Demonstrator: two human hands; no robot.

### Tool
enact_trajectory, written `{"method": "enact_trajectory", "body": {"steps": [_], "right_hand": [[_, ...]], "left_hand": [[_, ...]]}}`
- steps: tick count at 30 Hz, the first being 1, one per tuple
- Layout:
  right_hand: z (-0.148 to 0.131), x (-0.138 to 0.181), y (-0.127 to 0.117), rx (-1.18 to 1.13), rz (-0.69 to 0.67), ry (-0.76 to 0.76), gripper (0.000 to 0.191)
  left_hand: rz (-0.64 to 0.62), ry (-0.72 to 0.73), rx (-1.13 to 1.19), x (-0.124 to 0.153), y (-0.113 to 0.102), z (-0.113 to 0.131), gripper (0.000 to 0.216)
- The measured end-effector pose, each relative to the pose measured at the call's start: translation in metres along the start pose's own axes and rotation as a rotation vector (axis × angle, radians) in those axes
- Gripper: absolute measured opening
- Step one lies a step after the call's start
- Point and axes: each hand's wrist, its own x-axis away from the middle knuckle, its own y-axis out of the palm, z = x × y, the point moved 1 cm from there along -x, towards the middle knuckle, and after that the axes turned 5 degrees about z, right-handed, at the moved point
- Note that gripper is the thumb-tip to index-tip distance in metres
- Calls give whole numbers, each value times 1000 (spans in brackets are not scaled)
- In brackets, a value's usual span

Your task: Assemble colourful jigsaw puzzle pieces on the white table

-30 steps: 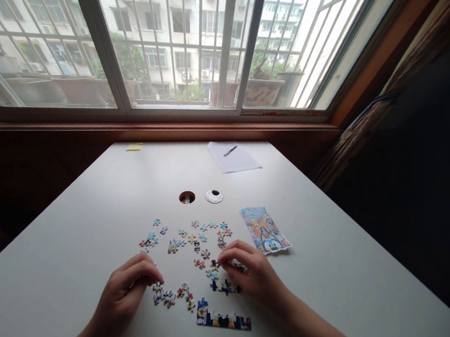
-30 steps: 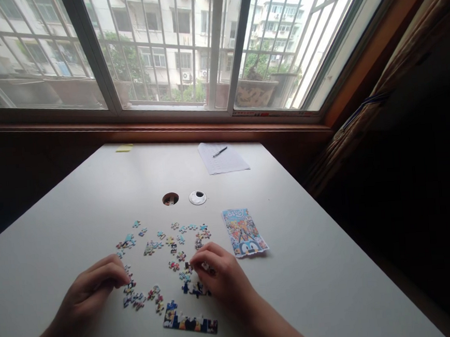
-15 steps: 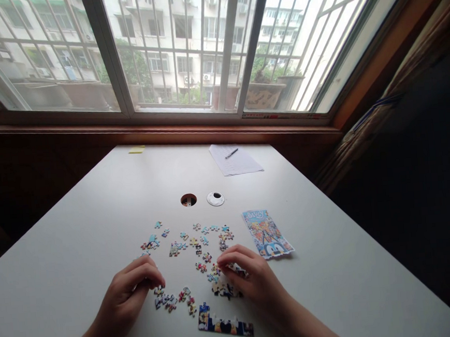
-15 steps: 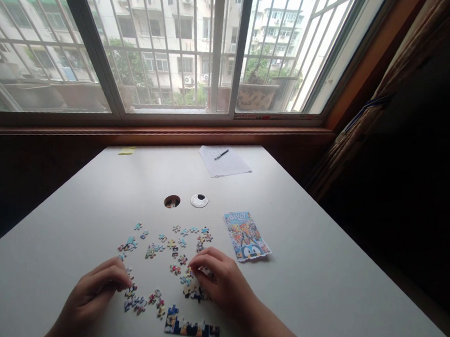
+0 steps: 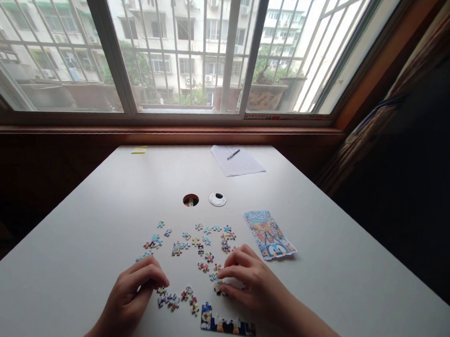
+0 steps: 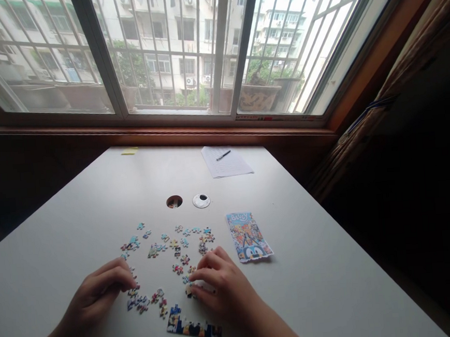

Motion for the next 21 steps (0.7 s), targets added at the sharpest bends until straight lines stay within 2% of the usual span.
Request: {"method": "enact_trajectory", "body": {"steps": [8, 21], "right_hand": [[-4, -1, 0, 33, -38, 19, 16], [0, -3, -3, -47, 3, -39, 4]], "left_hand": [[-2, 17, -14, -2, -1, 2, 31], [30, -15, 7, -6, -1, 5, 28]]}}
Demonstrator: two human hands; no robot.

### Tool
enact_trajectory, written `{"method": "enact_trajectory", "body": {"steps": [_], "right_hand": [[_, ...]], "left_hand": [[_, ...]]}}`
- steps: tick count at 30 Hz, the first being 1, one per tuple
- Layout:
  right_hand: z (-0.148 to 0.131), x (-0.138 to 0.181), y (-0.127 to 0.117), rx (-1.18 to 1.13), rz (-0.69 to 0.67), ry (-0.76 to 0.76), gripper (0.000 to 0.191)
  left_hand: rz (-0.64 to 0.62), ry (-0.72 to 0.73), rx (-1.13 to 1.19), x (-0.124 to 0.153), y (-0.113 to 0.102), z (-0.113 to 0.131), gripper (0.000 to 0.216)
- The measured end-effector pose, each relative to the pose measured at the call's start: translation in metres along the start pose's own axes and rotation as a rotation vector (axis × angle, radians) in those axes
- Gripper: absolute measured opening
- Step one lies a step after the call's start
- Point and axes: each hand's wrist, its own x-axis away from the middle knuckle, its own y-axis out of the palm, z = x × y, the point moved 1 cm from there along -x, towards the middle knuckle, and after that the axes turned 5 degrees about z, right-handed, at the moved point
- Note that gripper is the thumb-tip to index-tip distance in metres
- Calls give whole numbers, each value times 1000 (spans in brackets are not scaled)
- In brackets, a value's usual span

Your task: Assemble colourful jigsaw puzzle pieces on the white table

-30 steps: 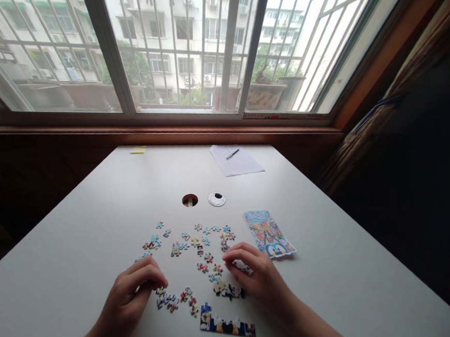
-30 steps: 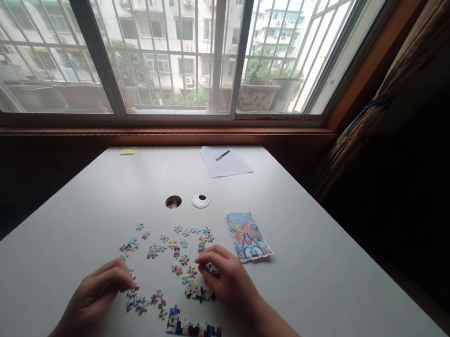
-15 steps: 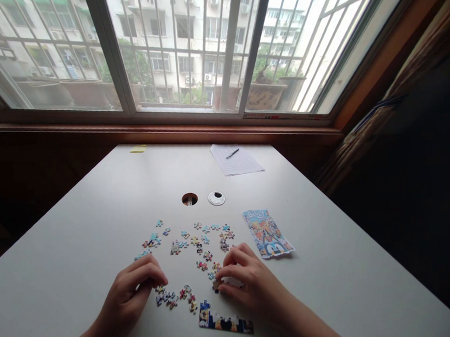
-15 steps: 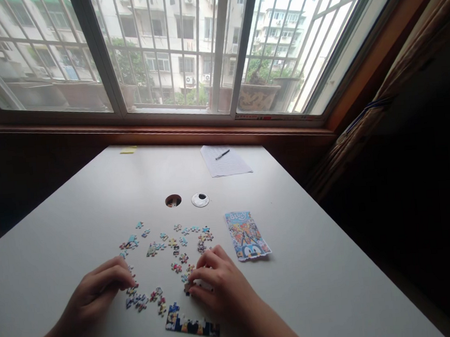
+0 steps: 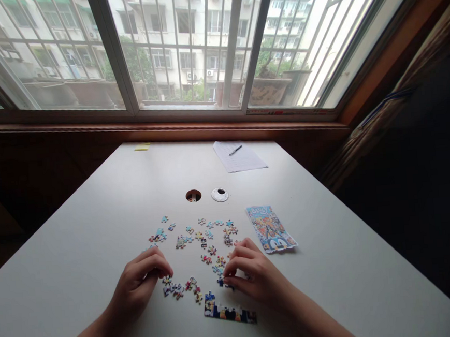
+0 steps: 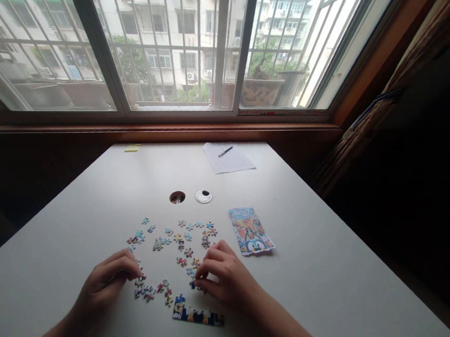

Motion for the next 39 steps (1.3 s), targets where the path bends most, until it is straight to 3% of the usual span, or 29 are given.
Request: {"method": "enact_trajectory", "body": {"steps": [14, 19, 24, 28, 39], "right_hand": [[-13, 0, -8, 91, 67, -117, 10], [-23, 1, -9, 144, 32, -189, 12], [-37, 0, -2, 122, 82, -269, 7], [-45, 1, 6, 99, 66, -283, 5], [-49, 2, 10, 109, 44, -292, 3]], "left_hand": [[7, 85, -44, 1, -1, 7, 27], [-31, 227, -112, 3, 4, 16, 27], [-45, 475, -204, 8, 22, 29, 36], [-87, 575, -250, 13, 35, 34, 37], [-109, 592, -261, 11, 41, 40, 26]]}}
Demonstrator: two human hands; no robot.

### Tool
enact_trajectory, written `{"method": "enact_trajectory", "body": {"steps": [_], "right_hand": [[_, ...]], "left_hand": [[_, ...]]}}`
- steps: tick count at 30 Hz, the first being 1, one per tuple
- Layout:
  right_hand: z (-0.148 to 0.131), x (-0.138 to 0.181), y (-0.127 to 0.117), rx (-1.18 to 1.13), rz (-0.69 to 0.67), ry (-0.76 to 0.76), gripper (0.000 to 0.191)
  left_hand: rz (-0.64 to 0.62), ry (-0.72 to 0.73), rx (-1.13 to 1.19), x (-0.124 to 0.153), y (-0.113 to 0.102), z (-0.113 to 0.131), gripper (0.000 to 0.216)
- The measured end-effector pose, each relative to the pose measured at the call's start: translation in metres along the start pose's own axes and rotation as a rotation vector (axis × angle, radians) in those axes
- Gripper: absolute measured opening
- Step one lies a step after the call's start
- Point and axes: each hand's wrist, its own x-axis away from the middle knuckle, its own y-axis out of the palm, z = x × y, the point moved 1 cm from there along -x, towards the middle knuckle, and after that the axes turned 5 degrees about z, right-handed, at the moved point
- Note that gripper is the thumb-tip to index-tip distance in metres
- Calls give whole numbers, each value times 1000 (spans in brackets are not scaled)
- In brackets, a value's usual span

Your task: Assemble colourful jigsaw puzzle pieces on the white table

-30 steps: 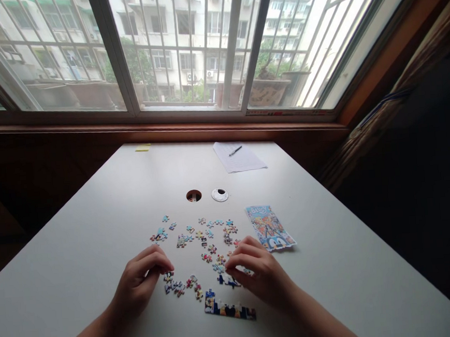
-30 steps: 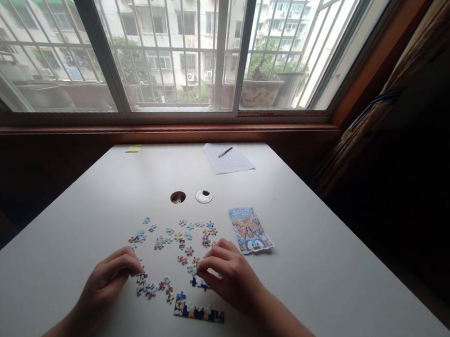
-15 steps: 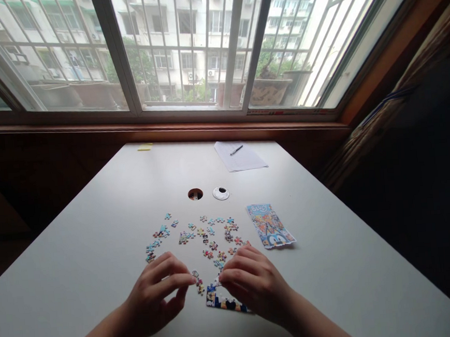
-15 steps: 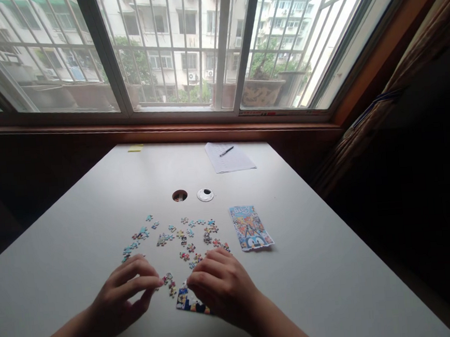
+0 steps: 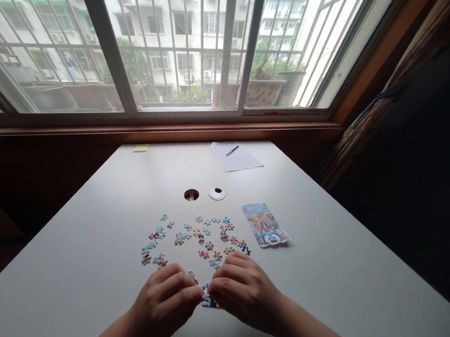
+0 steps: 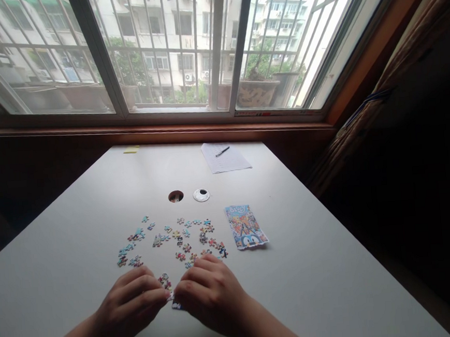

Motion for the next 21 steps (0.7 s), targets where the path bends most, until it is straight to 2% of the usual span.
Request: {"method": "enact_trajectory", "body": {"steps": [7, 12, 21], "right_hand": [[3, 0, 3, 12, -5, 4, 2], [7, 3, 4, 34, 8, 22, 4], [10, 7, 0, 50, -52, 14, 3]], "left_hand": [[0, -5, -26, 3, 2, 0, 29], [19, -46, -32, 7, 0, -10, 30], [160, -217, -181, 7, -26, -38, 21]]}}
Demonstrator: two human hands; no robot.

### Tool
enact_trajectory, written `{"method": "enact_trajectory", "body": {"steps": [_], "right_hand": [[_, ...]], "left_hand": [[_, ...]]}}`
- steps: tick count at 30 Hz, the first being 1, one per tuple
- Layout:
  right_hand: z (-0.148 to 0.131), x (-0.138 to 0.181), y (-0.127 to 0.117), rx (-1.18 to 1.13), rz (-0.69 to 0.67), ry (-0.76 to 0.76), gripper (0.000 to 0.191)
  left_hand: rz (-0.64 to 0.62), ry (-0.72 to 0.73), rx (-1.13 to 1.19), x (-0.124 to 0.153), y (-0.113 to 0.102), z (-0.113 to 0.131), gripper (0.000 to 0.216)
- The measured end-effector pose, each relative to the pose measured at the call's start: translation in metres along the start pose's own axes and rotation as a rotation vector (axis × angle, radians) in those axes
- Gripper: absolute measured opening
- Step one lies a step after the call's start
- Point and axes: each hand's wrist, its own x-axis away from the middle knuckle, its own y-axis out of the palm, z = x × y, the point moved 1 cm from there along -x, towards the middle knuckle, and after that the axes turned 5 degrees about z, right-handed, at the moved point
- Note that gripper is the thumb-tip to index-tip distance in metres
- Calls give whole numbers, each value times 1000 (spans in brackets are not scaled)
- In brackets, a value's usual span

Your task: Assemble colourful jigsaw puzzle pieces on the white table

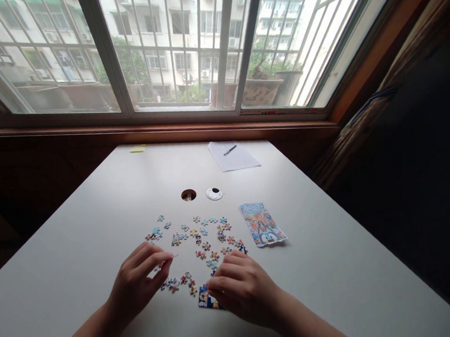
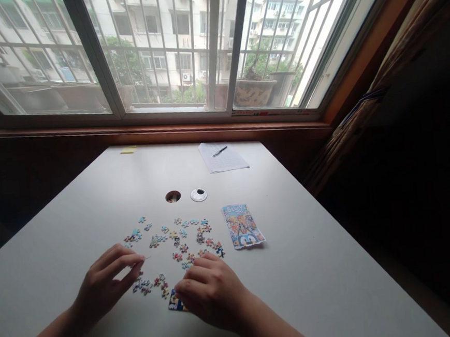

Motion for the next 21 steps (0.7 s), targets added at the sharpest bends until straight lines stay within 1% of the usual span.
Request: {"method": "enact_trajectory", "body": {"steps": [6, 13, 15, 18, 21], "right_hand": [[1, 1, 0, 2, -24, -34, 5], [0, 1, -5, -4, 2, -50, 6], [1, 1, -8, -19, 34, -41, 6], [5, 4, -14, -14, 120, 4, 6], [12, 8, -22, -6, 269, 111, 10]], "left_hand": [[34, -71, -64, -5, -9, -9, 11], [-28, 2, -176, -5, -8, -11, 10], [-56, 19, -211, -4, -8, -12, 10], [-102, 53, -257, -2, -8, -14, 11], [-170, 78, -310, 0, -7, -16, 13]]}}
